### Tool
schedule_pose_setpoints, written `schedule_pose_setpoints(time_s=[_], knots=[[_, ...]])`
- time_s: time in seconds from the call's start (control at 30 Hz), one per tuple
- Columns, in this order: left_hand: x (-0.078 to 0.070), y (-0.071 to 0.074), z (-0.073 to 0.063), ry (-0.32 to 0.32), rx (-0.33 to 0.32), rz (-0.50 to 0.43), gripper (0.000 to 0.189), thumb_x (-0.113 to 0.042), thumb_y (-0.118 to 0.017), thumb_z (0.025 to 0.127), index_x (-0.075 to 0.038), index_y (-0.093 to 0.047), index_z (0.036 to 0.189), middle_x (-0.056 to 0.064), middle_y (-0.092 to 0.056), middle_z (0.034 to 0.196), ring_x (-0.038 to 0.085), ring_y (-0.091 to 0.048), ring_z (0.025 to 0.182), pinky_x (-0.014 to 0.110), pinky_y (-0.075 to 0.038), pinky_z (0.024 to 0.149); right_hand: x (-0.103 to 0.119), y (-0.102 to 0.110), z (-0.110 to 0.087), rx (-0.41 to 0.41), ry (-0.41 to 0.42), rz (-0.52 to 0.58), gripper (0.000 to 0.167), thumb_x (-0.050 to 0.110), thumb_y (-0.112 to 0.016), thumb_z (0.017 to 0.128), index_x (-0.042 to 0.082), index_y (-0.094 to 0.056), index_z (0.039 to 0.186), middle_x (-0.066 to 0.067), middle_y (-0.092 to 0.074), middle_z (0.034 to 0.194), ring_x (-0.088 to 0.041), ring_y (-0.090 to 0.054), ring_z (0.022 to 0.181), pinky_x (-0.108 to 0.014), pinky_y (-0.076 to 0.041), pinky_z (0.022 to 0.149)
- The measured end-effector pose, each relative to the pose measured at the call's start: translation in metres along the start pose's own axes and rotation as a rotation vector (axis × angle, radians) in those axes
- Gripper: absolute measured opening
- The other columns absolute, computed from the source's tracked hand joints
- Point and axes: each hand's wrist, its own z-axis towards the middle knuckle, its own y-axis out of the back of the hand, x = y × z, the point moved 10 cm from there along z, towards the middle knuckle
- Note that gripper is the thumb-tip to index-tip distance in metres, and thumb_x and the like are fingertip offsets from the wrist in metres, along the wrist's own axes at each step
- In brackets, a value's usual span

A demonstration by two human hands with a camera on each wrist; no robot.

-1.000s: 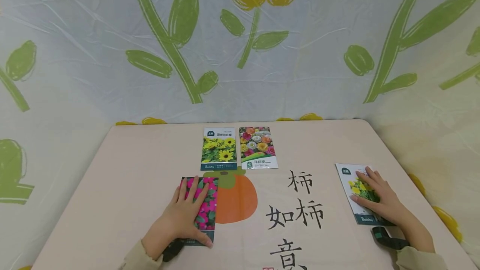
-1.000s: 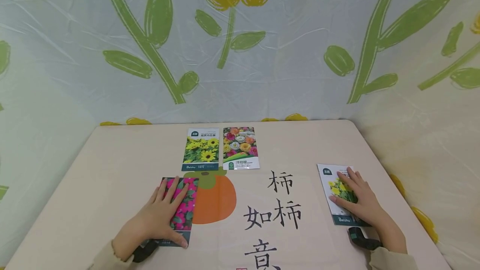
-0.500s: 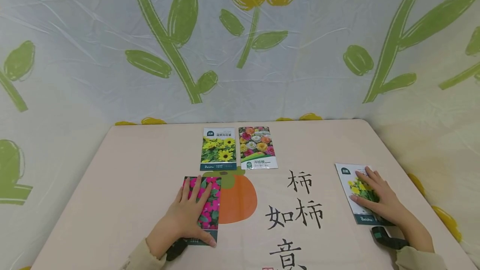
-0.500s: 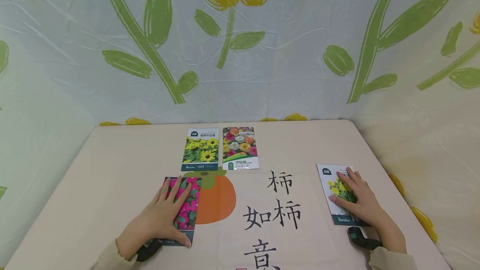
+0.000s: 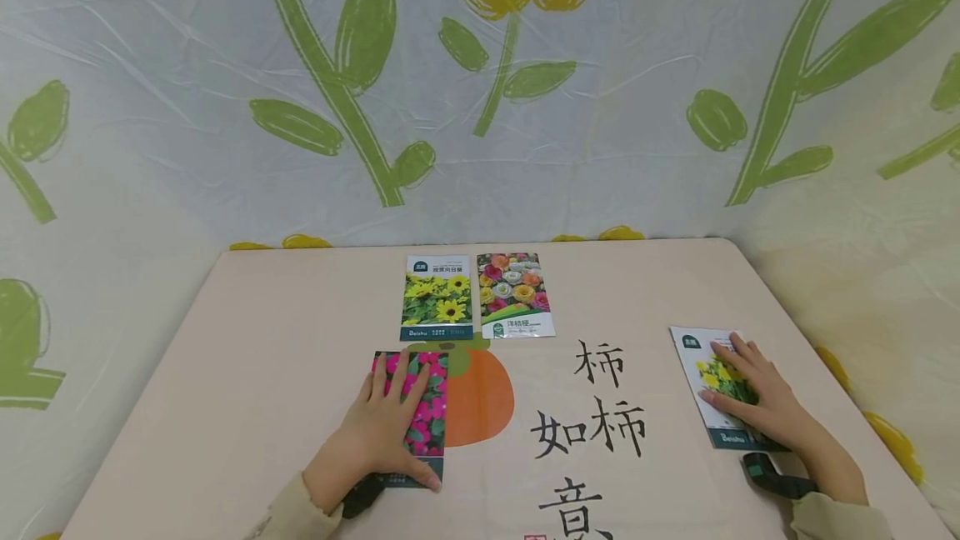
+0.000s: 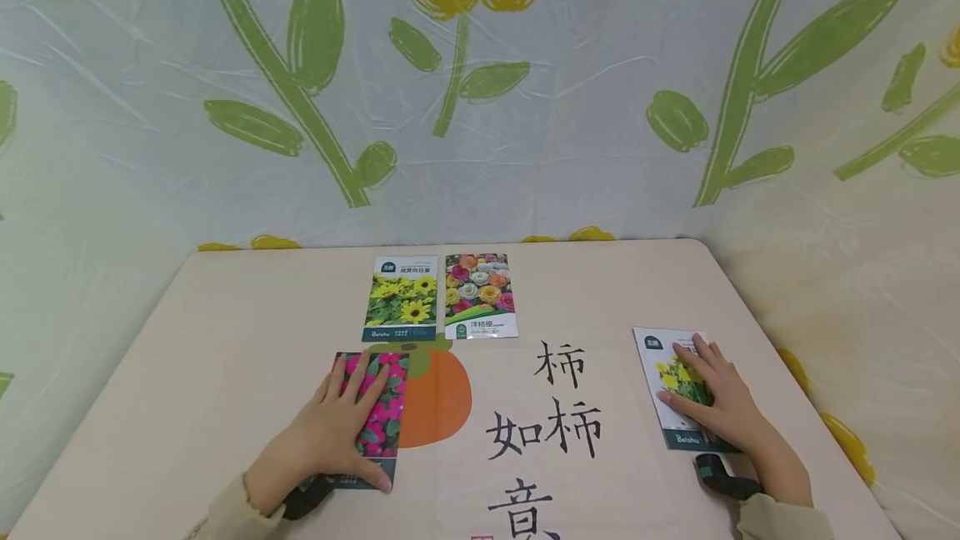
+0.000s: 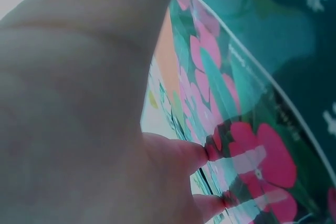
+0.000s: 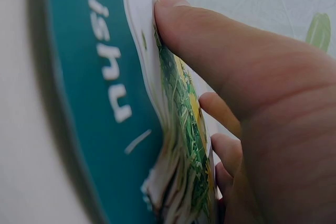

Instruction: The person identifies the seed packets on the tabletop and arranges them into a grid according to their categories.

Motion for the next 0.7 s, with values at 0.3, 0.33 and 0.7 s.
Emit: schedule_pose_setpoints(time_s=[0.3,0.33,0.7], knots=[[-0.004,-0.003,0.006,0.003,0.004,0.026,0.143,-0.088,-0.072,0.048,-0.014,-0.021,0.159,0.024,-0.001,0.163,0.058,-0.002,0.143,0.066,-0.019,0.113,0.002,0.001,0.000,0.001,-0.004,-0.001,0.078,0.028,-0.071,0.086,-0.004,-0.037,0.148,-0.037,-0.010,0.157,-0.053,0.007,0.145,-0.067,0.014,0.110],[-0.005,-0.003,0.007,0.003,0.002,0.032,0.143,-0.088,-0.071,0.048,-0.014,-0.020,0.159,0.023,-0.001,0.164,0.057,-0.003,0.144,0.066,-0.019,0.113,0.002,0.001,0.000,0.000,-0.004,0.000,0.078,0.028,-0.071,0.086,-0.004,-0.037,0.148,-0.037,-0.010,0.157,-0.054,0.007,0.145,-0.067,0.014,0.110],[-0.014,-0.002,0.009,0.001,-0.001,0.040,0.142,-0.087,-0.072,0.049,-0.013,-0.022,0.159,0.025,-0.006,0.163,0.058,-0.005,0.143,0.066,-0.022,0.113,0.004,0.002,0.000,0.000,0.003,0.006,0.078,0.028,-0.071,0.086,-0.005,-0.037,0.148,-0.038,-0.011,0.156,-0.054,0.006,0.145,-0.068,0.014,0.110]])
